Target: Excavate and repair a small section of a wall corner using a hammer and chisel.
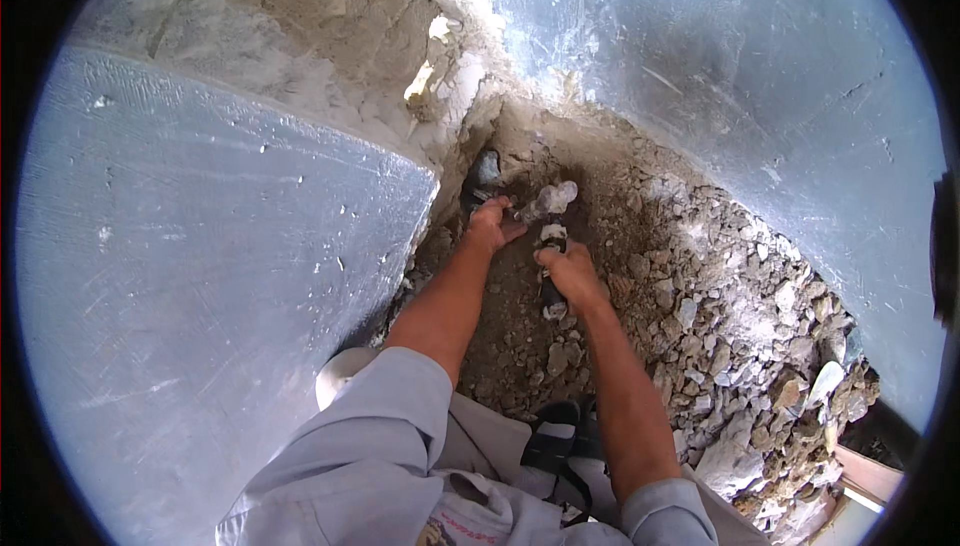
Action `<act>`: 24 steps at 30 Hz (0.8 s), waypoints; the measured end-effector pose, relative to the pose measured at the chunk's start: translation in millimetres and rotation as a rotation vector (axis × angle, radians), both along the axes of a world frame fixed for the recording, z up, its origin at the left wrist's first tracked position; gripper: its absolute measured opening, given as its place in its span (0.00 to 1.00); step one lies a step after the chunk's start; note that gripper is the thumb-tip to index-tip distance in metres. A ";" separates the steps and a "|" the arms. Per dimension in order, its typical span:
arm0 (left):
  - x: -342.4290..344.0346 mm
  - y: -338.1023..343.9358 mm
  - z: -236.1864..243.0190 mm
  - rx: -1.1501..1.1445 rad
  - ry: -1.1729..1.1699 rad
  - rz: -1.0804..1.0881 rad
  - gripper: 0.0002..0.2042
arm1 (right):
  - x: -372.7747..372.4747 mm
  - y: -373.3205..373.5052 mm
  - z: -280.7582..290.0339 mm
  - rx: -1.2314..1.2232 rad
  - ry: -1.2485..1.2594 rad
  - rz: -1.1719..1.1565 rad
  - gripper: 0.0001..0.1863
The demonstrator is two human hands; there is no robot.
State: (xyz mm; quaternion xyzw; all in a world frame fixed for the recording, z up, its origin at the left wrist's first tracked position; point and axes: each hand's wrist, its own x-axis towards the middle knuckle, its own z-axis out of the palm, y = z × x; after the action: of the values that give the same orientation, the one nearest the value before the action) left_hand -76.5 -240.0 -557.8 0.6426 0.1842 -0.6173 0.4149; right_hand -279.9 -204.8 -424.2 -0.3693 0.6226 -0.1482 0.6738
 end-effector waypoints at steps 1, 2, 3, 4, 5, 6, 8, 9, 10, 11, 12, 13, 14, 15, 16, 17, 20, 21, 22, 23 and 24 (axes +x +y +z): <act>-16.5 -5.2 8.7 -0.001 0.019 -0.018 0.13 | -8.2 2.4 -14.1 0.011 -0.043 0.015 0.22; -51.9 -8.5 25.9 0.017 -0.138 -0.165 0.12 | -29.9 5.6 -35.4 0.008 0.021 -0.016 0.24; -53.3 -5.5 45.1 0.030 -0.346 -0.276 0.12 | -27.0 5.6 -30.8 0.009 0.016 -0.017 0.24; -48.9 -2.8 38.7 0.031 -0.347 -0.280 0.12 | -24.9 4.4 -27.0 -0.012 0.023 0.026 0.24; -42.4 0.4 24.6 -0.100 -0.798 -0.546 0.10 | -24.8 4.3 -23.1 -0.032 0.035 0.066 0.25; -31.3 1.3 14.4 -0.241 -1.262 -0.798 0.09 | -21.0 5.6 -23.7 -0.040 0.030 0.066 0.25; -1.6 3.7 -3.7 -0.363 -1.312 -1.077 0.09 | -6.2 9.7 -30.1 -0.101 0.017 -0.001 0.25; 10.6 4.5 -7.9 -0.486 -1.319 -1.369 0.10 | -5.5 5.4 -18.2 -0.104 0.011 0.001 0.25; 11.7 4.4 -8.5 -0.496 -1.304 -1.373 0.10 | -16.2 -1.9 2.8 -0.161 0.087 0.081 0.26; 5.5 4.2 -6.5 -0.616 -1.162 -1.381 0.12 | -31.6 -6.1 21.5 -0.213 0.173 0.159 0.26; 2.0 4.2 -4.2 -0.727 -1.025 -1.382 0.16 | -42.2 -5.0 36.0 -0.207 0.187 0.152 0.26; 9.9 7.0 -3.4 -0.717 -1.029 -1.382 0.16 | -43.3 -3.2 48.5 -0.361 0.130 0.052 0.23; 18.8 10.4 -2.3 -0.777 -1.109 -1.398 0.18 | -42.2 -2.8 62.3 -0.513 0.068 -0.049 0.20; 28.7 15.4 -0.5 -0.835 -1.188 -1.415 0.21 | -37.9 -4.4 83.7 -0.557 -0.021 -0.187 0.18; 17.1 16.3 10.8 -0.834 -1.167 -1.419 0.21 | -38.5 -5.6 95.8 -0.594 -0.085 -0.333 0.16; 4.3 16.1 22.4 -0.660 -1.127 -1.463 0.23 | -34.9 -6.9 98.2 -0.581 -0.073 -0.333 0.16; 6.7 16.8 33.4 -0.486 -1.143 -1.538 0.26 | -10.0 -13.5 94.3 -0.872 -0.189 -0.745 0.16; 4.7 11.5 33.4 -0.528 -1.173 -1.582 0.27 | -3.3 -7.5 70.9 -0.882 -0.191 -0.748 0.16; -0.8 9.4 35.4 -0.541 -1.170 -1.584 0.27 | 2.7 4.7 34.7 -0.864 -0.016 -0.581 0.14; -7.0 8.8 37.5 -0.530 -1.088 -1.614 0.28 | 4.9 13.7 2.3 -0.834 0.159 -0.414 0.13; -17.5 5.6 38.3 -0.531 -1.004 -1.641 0.29 | -1.4 15.4 -23.9 -0.546 0.244 -0.148 0.14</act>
State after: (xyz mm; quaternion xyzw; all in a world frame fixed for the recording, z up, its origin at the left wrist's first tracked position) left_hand -94.0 -234.4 -519.4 0.6439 -0.6575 -0.3909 0.0198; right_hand -281.3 -189.4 -448.0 -0.5057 0.6612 -0.3132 0.4572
